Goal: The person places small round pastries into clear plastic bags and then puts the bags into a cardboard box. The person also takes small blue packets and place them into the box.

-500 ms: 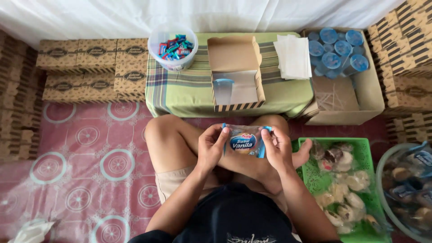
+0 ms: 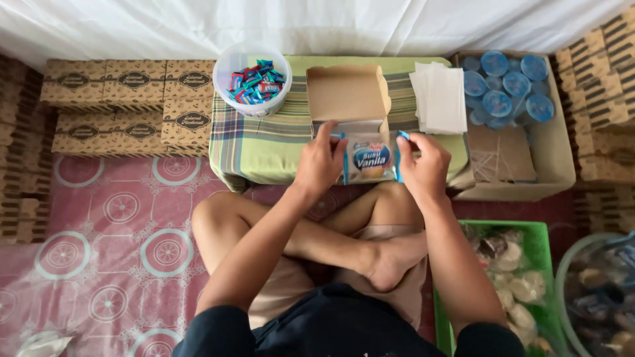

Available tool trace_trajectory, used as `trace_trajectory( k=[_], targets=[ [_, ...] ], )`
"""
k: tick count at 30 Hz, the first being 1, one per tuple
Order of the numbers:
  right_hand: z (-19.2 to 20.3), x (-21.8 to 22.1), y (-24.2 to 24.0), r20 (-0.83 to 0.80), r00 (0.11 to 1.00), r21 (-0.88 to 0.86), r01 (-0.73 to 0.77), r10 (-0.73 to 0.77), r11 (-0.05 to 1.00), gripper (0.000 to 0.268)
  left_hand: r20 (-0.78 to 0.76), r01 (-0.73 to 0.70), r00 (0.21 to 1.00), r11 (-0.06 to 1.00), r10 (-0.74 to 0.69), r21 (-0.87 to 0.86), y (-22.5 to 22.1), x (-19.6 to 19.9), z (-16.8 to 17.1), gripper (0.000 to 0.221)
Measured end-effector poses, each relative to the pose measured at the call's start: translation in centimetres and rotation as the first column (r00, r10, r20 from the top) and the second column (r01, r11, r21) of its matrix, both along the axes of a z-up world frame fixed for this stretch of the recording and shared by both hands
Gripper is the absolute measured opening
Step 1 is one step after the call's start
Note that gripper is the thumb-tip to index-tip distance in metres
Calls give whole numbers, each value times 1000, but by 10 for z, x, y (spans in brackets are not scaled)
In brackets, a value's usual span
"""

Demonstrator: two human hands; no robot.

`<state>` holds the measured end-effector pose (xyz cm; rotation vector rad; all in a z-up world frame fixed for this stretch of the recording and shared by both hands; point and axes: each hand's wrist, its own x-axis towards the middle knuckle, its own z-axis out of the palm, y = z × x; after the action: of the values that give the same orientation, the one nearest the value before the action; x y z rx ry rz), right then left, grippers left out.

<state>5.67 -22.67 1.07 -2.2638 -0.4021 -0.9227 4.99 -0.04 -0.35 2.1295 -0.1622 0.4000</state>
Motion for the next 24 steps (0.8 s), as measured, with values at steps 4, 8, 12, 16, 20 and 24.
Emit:
trace_trajectory(
  k=[4, 8, 12, 16, 20, 24],
  targets=[
    [-3, 27, 9, 17, 1000, -71, 1, 0, 997, 7, -58, 69, 997, 959, -55, 274, 4, 41, -29, 39],
    [-19, 42, 12, 8, 998, -170, 57, -56, 984, 8, 214, -33, 971, 835, -102, 549, 5, 60, -45, 27],
    [-40, 49, 7, -87, 987, -350, 94, -132, 932, 9, 433, -159, 871, 699, -233, 697, 1, 72, -50, 12],
    [-46, 52, 6, -22, 981, -508, 153, -190, 848, 14, 367, -96, 892, 681, -265, 726, -1, 73, -50, 9],
    [-49, 53, 11, 47, 984, -544, 170, -172, 822, 19, 311, -95, 915, 613, -257, 785, -4, 75, -54, 17],
    [-51, 53, 14, 73, 987, -561, 161, -145, 812, 19, 302, -45, 906, 639, -298, 768, -4, 74, -52, 13]
  ],
)
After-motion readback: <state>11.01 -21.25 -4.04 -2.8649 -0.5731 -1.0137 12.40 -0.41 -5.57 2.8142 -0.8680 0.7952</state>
